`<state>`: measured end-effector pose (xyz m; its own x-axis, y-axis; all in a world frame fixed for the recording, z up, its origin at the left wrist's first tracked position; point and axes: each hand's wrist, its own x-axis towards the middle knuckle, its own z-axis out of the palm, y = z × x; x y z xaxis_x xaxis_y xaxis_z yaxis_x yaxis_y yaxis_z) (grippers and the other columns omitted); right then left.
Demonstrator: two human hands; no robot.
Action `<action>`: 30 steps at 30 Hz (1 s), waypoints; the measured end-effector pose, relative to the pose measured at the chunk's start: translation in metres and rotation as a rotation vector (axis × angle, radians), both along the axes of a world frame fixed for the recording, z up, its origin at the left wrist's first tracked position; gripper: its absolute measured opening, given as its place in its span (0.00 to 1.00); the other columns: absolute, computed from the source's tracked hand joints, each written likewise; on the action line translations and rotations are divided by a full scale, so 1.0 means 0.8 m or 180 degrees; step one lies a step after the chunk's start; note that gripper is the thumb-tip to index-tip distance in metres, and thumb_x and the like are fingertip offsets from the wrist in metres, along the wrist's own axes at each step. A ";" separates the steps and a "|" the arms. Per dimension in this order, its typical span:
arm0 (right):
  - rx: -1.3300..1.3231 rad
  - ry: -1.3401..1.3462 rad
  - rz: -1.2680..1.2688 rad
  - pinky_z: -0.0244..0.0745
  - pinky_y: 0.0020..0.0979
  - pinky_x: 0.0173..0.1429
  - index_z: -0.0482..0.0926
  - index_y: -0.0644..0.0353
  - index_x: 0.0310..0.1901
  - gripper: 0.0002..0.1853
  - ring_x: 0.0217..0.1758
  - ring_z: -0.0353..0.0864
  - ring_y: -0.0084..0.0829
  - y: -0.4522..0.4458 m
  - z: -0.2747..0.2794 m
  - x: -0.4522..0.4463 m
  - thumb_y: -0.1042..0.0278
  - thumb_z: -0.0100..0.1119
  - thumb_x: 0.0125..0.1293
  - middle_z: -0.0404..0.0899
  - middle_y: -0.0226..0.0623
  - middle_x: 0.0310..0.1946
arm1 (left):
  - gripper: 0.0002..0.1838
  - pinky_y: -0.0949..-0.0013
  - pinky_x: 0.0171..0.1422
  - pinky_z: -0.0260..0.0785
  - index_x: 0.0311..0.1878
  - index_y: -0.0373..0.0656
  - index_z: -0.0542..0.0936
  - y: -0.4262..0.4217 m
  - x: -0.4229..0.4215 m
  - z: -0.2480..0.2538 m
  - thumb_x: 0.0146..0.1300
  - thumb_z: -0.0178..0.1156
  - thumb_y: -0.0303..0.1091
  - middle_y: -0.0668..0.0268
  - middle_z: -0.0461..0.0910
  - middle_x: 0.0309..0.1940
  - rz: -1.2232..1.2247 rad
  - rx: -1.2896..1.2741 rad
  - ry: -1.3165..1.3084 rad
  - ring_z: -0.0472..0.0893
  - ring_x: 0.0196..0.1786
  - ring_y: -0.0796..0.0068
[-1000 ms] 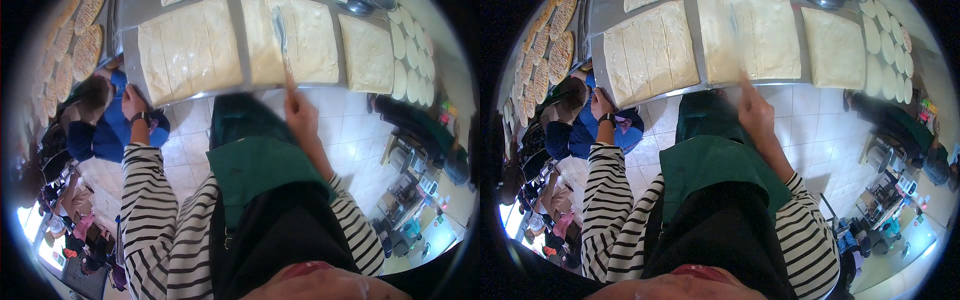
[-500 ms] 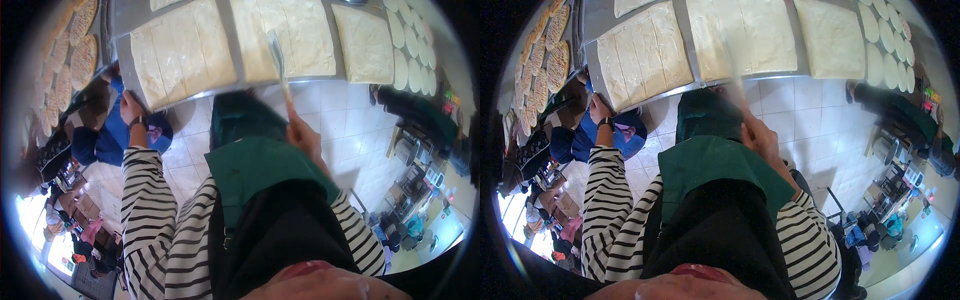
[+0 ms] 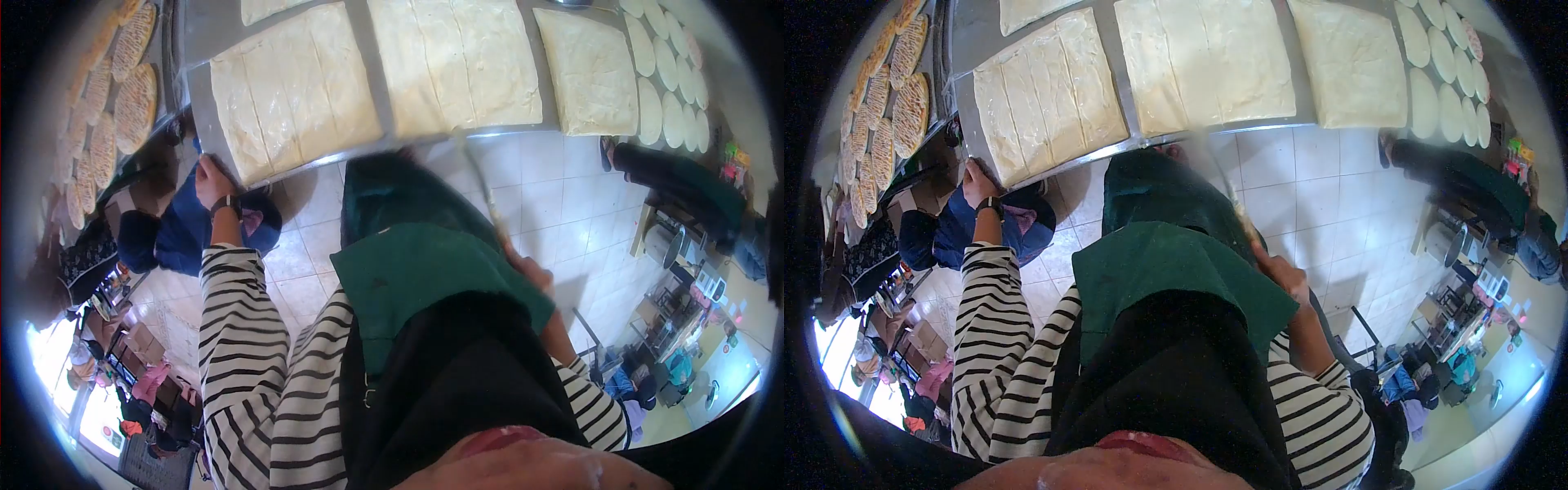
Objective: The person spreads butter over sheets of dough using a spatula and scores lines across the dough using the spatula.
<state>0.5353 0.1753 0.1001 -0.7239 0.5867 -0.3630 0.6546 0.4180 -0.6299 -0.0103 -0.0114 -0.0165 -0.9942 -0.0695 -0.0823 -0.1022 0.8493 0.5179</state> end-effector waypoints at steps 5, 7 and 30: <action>0.0858 0.0617 -0.0935 0.77 0.27 0.42 0.70 0.64 0.61 0.22 0.39 0.82 0.26 0.066 0.002 -0.067 0.79 0.55 0.65 0.81 0.46 0.49 | 0.33 0.60 0.55 0.70 0.53 0.42 0.80 -0.005 -0.002 -0.002 0.64 0.46 0.62 0.54 0.83 0.46 -0.0083 -0.0225 0.0028 0.81 0.51 0.55; 0.1601 0.0848 -0.0803 0.74 0.23 0.40 0.71 0.63 0.61 0.21 0.35 0.77 0.21 0.105 -0.007 -0.099 0.78 0.54 0.67 0.82 0.44 0.47 | 0.33 0.60 0.54 0.71 0.53 0.42 0.80 -0.009 -0.001 -0.007 0.64 0.46 0.62 0.54 0.83 0.45 -0.0081 0.0116 0.0076 0.81 0.50 0.55; 0.1303 0.1498 -0.0913 0.75 0.27 0.47 0.75 0.57 0.59 0.20 0.42 0.83 0.27 0.212 -0.055 -0.196 0.73 0.57 0.65 0.83 0.44 0.46 | 0.32 0.58 0.51 0.71 0.51 0.42 0.81 -0.008 0.005 0.001 0.65 0.47 0.62 0.53 0.83 0.43 -0.0106 0.0068 0.0154 0.82 0.47 0.54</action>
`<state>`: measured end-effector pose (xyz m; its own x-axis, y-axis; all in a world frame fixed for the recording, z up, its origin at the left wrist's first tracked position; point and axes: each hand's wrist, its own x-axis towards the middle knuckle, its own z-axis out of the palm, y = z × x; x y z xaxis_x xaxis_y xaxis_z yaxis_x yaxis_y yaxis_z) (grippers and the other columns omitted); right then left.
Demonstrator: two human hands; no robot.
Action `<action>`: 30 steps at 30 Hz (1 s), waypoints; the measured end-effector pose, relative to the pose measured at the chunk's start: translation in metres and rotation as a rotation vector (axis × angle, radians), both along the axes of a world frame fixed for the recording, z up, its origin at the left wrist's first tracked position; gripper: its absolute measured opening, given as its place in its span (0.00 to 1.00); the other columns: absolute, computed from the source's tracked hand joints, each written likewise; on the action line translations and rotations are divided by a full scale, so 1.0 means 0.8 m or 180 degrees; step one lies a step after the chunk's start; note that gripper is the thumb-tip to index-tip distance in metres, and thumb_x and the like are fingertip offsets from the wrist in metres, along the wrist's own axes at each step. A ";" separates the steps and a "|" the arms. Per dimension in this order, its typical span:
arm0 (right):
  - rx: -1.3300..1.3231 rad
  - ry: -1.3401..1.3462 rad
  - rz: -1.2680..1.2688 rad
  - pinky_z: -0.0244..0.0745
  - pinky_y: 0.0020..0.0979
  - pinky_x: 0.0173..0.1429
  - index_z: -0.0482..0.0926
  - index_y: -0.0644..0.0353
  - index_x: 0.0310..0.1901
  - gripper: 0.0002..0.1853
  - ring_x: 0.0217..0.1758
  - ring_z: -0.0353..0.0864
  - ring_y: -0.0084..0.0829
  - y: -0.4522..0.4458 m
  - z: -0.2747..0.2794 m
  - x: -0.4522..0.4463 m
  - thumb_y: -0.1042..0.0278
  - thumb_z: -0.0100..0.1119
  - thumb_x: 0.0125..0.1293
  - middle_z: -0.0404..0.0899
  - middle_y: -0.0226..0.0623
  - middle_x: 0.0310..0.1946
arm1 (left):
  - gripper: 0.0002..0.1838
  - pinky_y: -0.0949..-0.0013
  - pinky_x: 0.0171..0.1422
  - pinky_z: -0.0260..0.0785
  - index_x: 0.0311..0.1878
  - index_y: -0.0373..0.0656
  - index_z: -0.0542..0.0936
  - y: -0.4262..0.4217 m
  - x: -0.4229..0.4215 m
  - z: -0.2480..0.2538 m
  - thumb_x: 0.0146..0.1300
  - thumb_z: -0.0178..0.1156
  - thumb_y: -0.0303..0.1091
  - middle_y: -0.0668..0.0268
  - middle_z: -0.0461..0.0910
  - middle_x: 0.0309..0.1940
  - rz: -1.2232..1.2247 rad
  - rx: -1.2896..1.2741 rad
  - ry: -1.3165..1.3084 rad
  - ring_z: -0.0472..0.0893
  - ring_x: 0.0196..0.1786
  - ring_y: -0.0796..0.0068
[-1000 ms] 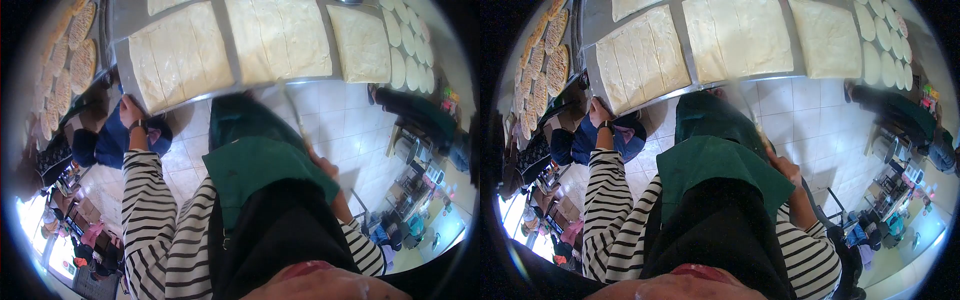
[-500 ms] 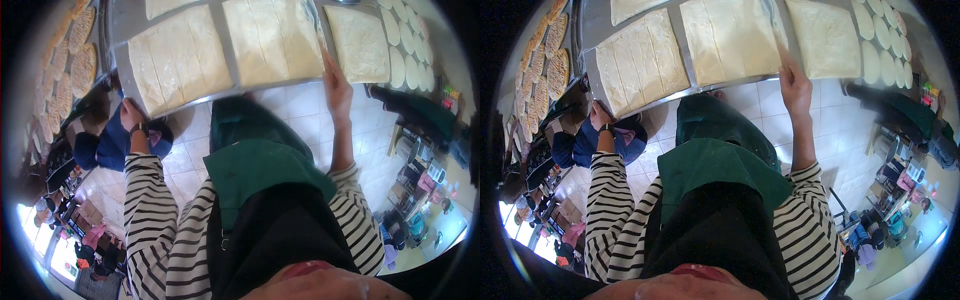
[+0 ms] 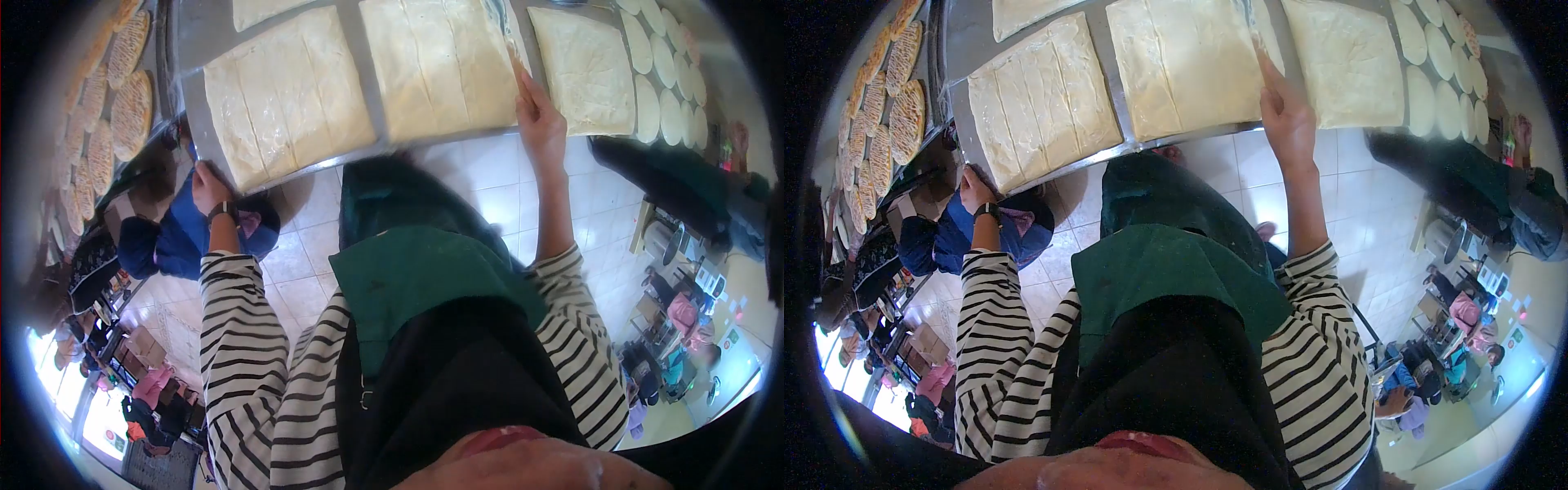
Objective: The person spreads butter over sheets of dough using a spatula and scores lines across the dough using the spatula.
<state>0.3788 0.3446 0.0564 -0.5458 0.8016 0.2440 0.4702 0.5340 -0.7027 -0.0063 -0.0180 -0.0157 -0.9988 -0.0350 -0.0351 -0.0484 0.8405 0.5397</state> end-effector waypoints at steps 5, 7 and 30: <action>-0.0418 -0.0892 -0.0263 0.75 0.28 0.52 0.74 0.58 0.60 0.21 0.50 0.83 0.30 -0.014 0.017 0.015 0.77 0.54 0.65 0.81 0.45 0.51 | 0.32 0.58 0.51 0.70 0.50 0.42 0.81 0.000 0.007 -0.002 0.65 0.46 0.63 0.53 0.83 0.43 -0.0002 -0.0105 0.0039 0.82 0.47 0.53; -0.0293 -0.0761 -0.0234 0.75 0.27 0.48 0.74 0.57 0.61 0.22 0.44 0.83 0.28 -0.022 -0.001 0.022 0.78 0.53 0.65 0.82 0.44 0.48 | 0.32 0.57 0.52 0.70 0.50 0.43 0.81 0.001 0.000 -0.001 0.65 0.45 0.63 0.53 0.83 0.43 0.0096 -0.0144 -0.0007 0.81 0.47 0.52; -0.0557 -0.0641 -0.0399 0.70 0.24 0.29 0.74 0.64 0.60 0.22 0.24 0.74 0.20 -0.125 0.021 0.097 0.82 0.57 0.62 0.82 0.41 0.33 | 0.34 0.58 0.54 0.70 0.52 0.42 0.81 0.000 -0.008 -0.005 0.64 0.45 0.64 0.54 0.83 0.45 0.0039 -0.0143 -0.0038 0.81 0.50 0.52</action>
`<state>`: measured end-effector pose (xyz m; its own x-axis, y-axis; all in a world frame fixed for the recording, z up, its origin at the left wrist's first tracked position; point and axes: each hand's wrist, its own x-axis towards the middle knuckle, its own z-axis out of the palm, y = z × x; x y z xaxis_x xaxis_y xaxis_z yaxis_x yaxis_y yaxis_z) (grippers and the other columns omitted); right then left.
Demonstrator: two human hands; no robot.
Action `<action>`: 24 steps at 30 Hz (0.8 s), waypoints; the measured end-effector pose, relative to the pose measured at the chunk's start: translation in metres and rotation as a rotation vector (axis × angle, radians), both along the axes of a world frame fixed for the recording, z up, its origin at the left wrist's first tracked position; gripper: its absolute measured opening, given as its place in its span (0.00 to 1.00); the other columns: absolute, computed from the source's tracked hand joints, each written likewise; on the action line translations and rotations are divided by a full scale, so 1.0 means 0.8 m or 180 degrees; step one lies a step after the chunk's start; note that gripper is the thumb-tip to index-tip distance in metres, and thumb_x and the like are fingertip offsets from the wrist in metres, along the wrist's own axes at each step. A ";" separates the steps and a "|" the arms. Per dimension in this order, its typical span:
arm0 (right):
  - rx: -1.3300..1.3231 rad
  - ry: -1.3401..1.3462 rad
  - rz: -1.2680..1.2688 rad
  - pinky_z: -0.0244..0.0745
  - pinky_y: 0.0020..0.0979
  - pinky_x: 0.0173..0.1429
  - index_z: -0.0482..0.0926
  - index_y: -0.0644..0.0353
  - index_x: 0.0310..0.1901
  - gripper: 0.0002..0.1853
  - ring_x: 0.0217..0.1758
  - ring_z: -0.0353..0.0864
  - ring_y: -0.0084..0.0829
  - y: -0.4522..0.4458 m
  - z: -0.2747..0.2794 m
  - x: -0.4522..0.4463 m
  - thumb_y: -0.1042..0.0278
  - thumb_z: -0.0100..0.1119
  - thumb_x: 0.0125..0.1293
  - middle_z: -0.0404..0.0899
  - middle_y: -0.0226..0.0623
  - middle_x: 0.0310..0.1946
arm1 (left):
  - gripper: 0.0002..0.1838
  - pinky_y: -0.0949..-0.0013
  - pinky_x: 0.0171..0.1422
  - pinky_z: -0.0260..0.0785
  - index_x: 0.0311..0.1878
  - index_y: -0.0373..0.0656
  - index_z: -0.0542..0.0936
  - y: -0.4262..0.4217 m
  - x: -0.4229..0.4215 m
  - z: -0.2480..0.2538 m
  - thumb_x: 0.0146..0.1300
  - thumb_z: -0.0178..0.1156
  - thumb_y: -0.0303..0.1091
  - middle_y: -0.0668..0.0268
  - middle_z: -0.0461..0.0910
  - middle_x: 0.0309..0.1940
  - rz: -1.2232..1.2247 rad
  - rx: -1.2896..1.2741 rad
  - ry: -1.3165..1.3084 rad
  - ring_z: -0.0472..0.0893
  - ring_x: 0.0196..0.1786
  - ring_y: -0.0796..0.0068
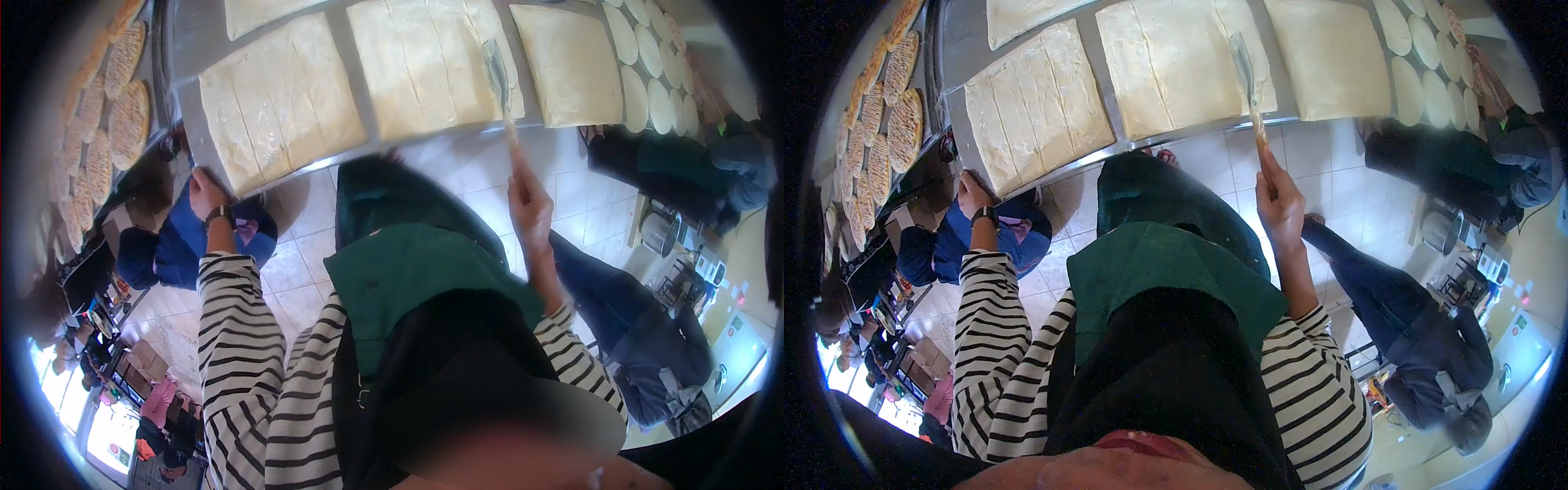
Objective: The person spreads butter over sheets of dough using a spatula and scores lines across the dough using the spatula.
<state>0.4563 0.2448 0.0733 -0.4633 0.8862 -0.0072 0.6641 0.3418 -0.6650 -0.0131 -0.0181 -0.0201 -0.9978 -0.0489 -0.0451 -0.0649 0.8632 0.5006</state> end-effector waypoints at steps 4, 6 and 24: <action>0.0103 0.0122 0.0076 0.67 0.24 0.27 0.74 0.62 0.61 0.24 0.22 0.70 0.20 -0.023 0.007 0.025 0.82 0.57 0.62 0.80 0.38 0.29 | 0.35 0.57 0.54 0.70 0.52 0.42 0.80 -0.001 0.004 0.000 0.64 0.44 0.65 0.53 0.83 0.45 -0.0019 -0.0145 0.0005 0.81 0.50 0.51; 0.0061 -0.0086 0.0102 0.68 0.24 0.26 0.73 0.60 0.62 0.25 0.23 0.71 0.20 -0.038 0.013 0.037 0.82 0.57 0.61 0.78 0.36 0.26 | 0.34 0.56 0.54 0.69 0.52 0.43 0.81 -0.003 -0.002 -0.003 0.64 0.44 0.65 0.53 0.83 0.45 -0.0043 -0.0087 -0.0023 0.80 0.50 0.51; -0.0314 0.0092 -0.0557 0.77 0.26 0.40 0.72 0.62 0.60 0.22 0.39 0.82 0.24 -0.080 0.018 0.083 0.79 0.59 0.63 0.82 0.44 0.46 | 0.33 0.55 0.54 0.70 0.50 0.43 0.81 0.000 0.003 0.001 0.64 0.43 0.64 0.52 0.82 0.45 -0.0031 0.0050 -0.0078 0.80 0.50 0.49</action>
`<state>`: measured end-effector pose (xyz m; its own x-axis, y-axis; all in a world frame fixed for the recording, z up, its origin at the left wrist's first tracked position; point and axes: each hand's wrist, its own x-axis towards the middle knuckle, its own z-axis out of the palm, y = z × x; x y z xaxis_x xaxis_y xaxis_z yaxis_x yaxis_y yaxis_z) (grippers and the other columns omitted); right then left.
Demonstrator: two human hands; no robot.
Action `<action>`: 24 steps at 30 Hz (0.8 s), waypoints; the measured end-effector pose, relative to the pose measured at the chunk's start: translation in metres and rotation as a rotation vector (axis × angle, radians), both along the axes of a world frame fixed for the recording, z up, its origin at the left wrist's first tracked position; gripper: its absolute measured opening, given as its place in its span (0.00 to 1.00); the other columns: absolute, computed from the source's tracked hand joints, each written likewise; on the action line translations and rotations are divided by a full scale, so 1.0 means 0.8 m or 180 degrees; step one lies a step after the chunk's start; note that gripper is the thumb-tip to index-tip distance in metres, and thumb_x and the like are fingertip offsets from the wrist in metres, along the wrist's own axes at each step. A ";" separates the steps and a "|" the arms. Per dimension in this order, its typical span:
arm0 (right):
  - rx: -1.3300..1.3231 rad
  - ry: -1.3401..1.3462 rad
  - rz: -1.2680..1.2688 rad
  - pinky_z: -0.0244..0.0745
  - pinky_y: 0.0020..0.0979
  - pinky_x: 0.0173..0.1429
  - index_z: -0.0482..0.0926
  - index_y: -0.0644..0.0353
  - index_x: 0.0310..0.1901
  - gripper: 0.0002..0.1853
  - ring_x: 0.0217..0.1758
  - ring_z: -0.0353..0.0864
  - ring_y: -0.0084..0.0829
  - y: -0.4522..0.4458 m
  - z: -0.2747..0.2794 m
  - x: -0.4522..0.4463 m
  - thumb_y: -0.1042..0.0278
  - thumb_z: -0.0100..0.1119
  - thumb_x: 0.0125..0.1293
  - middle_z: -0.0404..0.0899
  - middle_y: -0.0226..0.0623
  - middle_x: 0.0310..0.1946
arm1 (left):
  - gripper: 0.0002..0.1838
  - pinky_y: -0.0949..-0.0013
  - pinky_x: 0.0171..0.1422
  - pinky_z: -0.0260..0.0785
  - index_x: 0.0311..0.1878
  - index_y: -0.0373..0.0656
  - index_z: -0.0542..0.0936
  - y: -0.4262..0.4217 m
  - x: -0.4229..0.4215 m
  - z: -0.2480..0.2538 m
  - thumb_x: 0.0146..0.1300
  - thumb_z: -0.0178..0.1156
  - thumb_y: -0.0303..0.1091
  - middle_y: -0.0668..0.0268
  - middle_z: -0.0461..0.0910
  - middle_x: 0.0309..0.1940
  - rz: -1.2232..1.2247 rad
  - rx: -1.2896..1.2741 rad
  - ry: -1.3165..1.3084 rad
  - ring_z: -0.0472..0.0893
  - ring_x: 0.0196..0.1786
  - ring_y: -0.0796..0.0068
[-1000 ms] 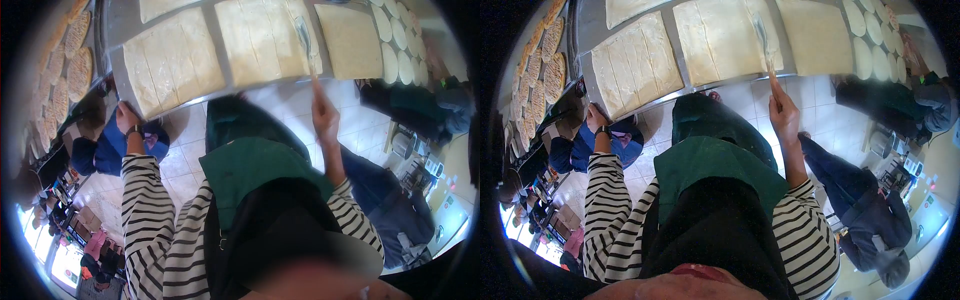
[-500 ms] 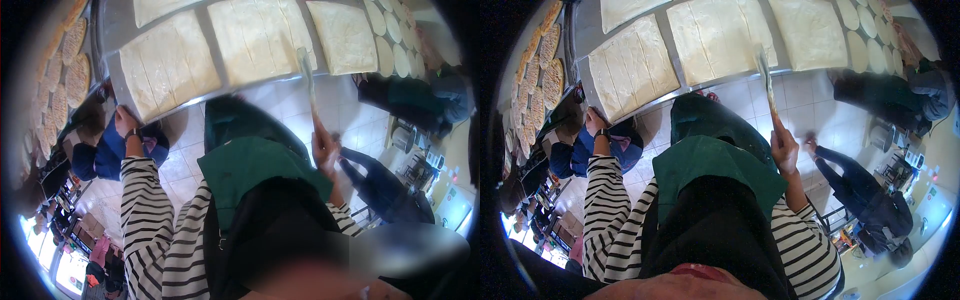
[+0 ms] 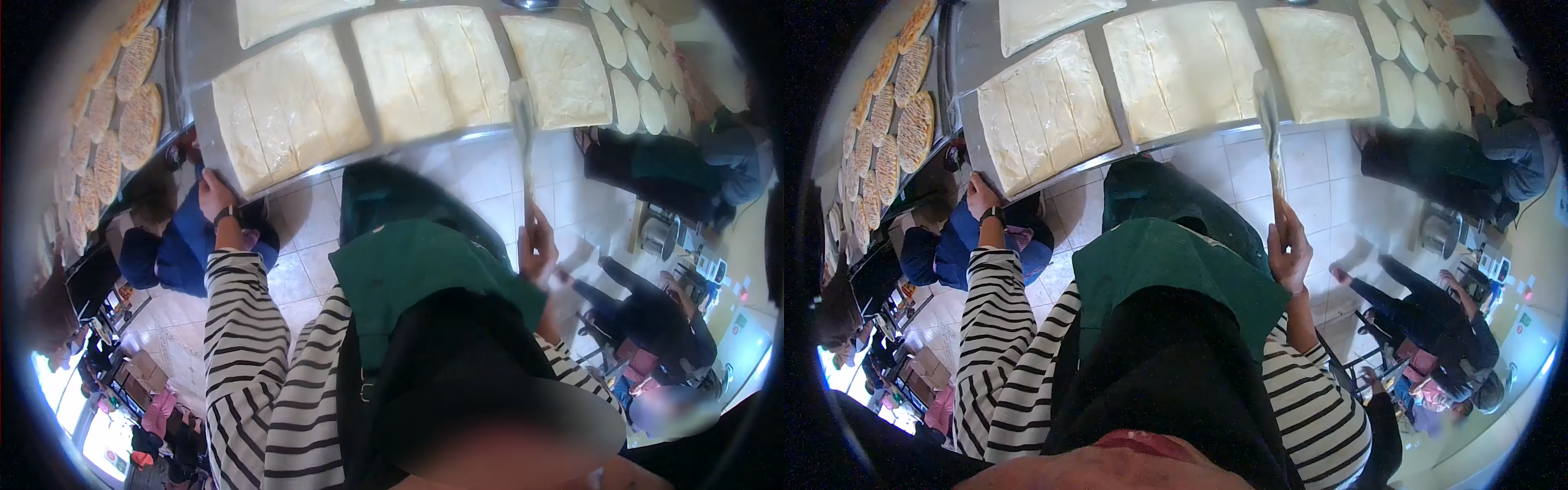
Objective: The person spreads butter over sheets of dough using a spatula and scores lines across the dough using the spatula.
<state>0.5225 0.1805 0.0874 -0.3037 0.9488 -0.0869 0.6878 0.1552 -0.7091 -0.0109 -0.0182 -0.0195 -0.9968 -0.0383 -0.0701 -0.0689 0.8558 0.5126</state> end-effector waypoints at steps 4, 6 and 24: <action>0.0392 0.0338 0.0358 0.65 0.19 0.33 0.71 0.62 0.61 0.24 0.28 0.66 0.14 0.023 0.010 -0.057 0.81 0.58 0.62 0.77 0.26 0.33 | 0.33 0.56 0.54 0.71 0.51 0.44 0.81 0.009 0.009 0.011 0.64 0.45 0.64 0.52 0.82 0.45 0.0088 -0.0047 -0.0010 0.81 0.50 0.51; 0.0457 0.0175 0.0541 0.77 0.28 0.41 0.71 0.56 0.62 0.24 0.39 0.83 0.30 0.037 0.004 -0.070 0.75 0.60 0.63 0.81 0.45 0.45 | 0.32 0.55 0.53 0.70 0.49 0.44 0.82 0.006 0.005 0.003 0.65 0.43 0.63 0.52 0.82 0.44 0.0027 0.0049 0.0054 0.80 0.49 0.49; 0.1422 -0.1119 0.1749 0.73 0.40 0.33 0.75 0.40 0.59 0.26 0.29 0.77 0.40 0.140 0.028 -0.181 0.73 0.58 0.58 0.72 0.36 0.27 | 0.31 0.54 0.52 0.71 0.46 0.45 0.82 0.005 0.006 0.002 0.63 0.45 0.63 0.53 0.83 0.43 0.0158 0.0068 -0.0061 0.80 0.48 0.49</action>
